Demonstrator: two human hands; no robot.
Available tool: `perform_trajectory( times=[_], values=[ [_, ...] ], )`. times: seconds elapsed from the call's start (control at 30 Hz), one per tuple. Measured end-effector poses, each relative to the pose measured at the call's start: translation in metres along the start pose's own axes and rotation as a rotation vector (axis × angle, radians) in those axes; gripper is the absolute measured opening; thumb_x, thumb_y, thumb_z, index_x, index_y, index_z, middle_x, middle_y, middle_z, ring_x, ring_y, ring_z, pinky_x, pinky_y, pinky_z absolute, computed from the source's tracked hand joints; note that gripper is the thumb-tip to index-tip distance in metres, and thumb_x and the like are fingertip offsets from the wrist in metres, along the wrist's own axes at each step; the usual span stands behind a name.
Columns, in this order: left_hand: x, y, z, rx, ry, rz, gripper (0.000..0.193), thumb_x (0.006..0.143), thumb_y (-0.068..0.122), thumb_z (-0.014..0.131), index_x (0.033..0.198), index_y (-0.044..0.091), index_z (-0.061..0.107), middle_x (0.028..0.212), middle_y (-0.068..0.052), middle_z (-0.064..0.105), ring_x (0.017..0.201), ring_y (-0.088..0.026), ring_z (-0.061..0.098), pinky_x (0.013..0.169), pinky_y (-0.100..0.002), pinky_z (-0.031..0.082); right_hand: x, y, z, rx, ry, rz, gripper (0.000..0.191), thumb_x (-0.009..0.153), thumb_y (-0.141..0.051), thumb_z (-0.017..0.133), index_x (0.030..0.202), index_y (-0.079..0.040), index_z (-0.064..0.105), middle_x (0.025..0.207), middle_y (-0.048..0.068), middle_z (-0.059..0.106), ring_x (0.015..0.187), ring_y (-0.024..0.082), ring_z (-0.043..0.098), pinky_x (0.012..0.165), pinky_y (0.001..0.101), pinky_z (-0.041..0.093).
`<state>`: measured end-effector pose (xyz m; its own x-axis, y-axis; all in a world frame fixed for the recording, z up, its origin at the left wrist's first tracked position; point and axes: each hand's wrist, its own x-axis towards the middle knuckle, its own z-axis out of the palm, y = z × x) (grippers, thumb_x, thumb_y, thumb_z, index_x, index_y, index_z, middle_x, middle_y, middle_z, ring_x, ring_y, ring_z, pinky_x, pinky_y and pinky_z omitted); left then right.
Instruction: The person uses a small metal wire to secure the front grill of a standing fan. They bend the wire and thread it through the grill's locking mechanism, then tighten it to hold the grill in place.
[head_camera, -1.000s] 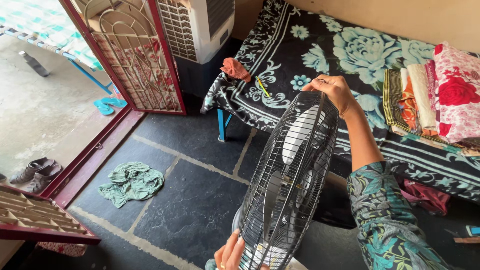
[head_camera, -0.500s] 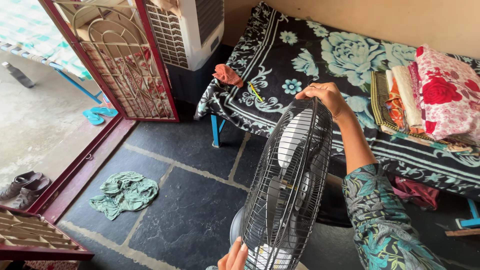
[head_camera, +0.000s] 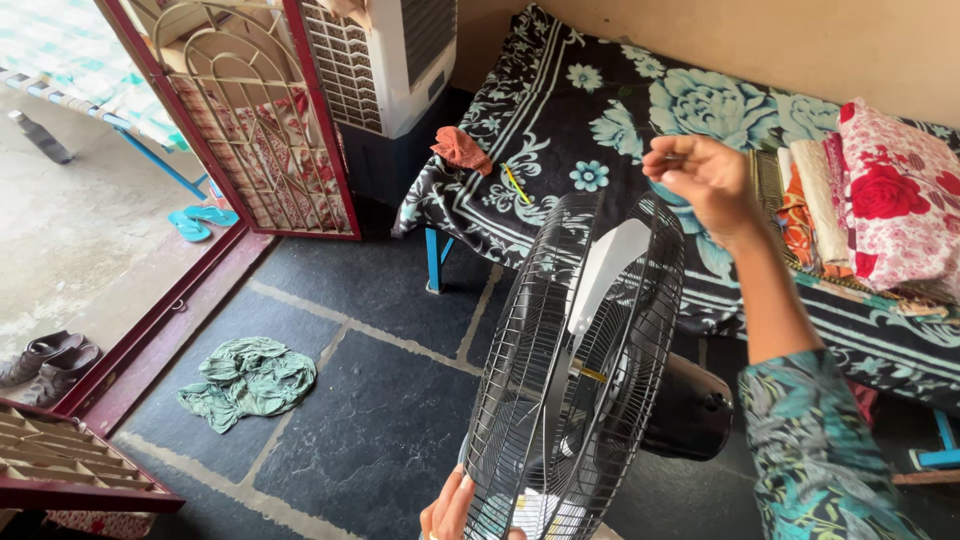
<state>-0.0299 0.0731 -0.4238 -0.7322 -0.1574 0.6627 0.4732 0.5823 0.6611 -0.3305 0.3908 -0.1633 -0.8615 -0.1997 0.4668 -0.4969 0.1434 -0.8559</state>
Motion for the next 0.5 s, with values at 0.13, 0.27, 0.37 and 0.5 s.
perform_trajectory(
  times=[0.13, 0.27, 0.37, 0.5],
  values=[
    [0.001, -0.001, 0.008, 0.066, 0.061, -0.096, 0.068, 0.085, 0.054, 0.069, 0.124, 0.002, 0.052, 0.121, -0.021, 0.068, 0.113, -0.028, 0.069, 0.100, -0.040, 0.049, -0.016, -0.035, 0.011, -0.274, 0.073, -0.028, 0.015, 0.107, -0.010, 0.062, 0.110, 0.000, 0.071, 0.103, 0.008, 0.075, 0.091, 0.016, 0.072, 0.086, 0.0300, 0.061],
    [0.015, 0.007, 0.009, 0.038, 0.116, -0.129, 0.066, 0.085, 0.050, 0.074, 0.126, 0.001, 0.054, 0.124, -0.023, 0.067, 0.112, -0.030, 0.067, 0.099, -0.043, 0.049, -0.042, -0.066, 0.039, -0.757, 0.044, -0.345, 0.006, 0.106, -0.006, 0.070, 0.105, -0.002, 0.074, 0.100, 0.009, 0.071, 0.089, 0.018, 0.070, 0.082, 0.0306, 0.057],
    [0.029, 0.025, 0.002, -0.020, 0.166, -0.154, 0.067, 0.085, 0.045, 0.077, 0.129, -0.001, 0.057, 0.128, -0.024, 0.066, 0.114, -0.031, 0.067, 0.101, -0.045, 0.049, -0.053, -0.082, 0.058, -0.766, 0.016, -0.470, 0.014, 0.100, 0.004, 0.069, 0.111, -0.003, 0.074, 0.099, 0.009, 0.070, 0.090, 0.017, 0.072, 0.080, 0.0273, 0.057],
    [0.046, 0.054, -0.008, -0.098, 0.246, -0.220, 0.065, 0.085, 0.042, 0.078, 0.130, -0.002, 0.060, 0.130, -0.022, 0.067, 0.117, -0.032, 0.066, 0.102, -0.044, 0.050, -0.038, -0.098, 0.078, -0.704, -0.067, -0.655, 0.024, 0.097, 0.013, 0.076, 0.112, -0.005, 0.075, 0.103, 0.006, 0.070, 0.086, 0.015, 0.071, 0.073, 0.0240, 0.058]
  ],
)
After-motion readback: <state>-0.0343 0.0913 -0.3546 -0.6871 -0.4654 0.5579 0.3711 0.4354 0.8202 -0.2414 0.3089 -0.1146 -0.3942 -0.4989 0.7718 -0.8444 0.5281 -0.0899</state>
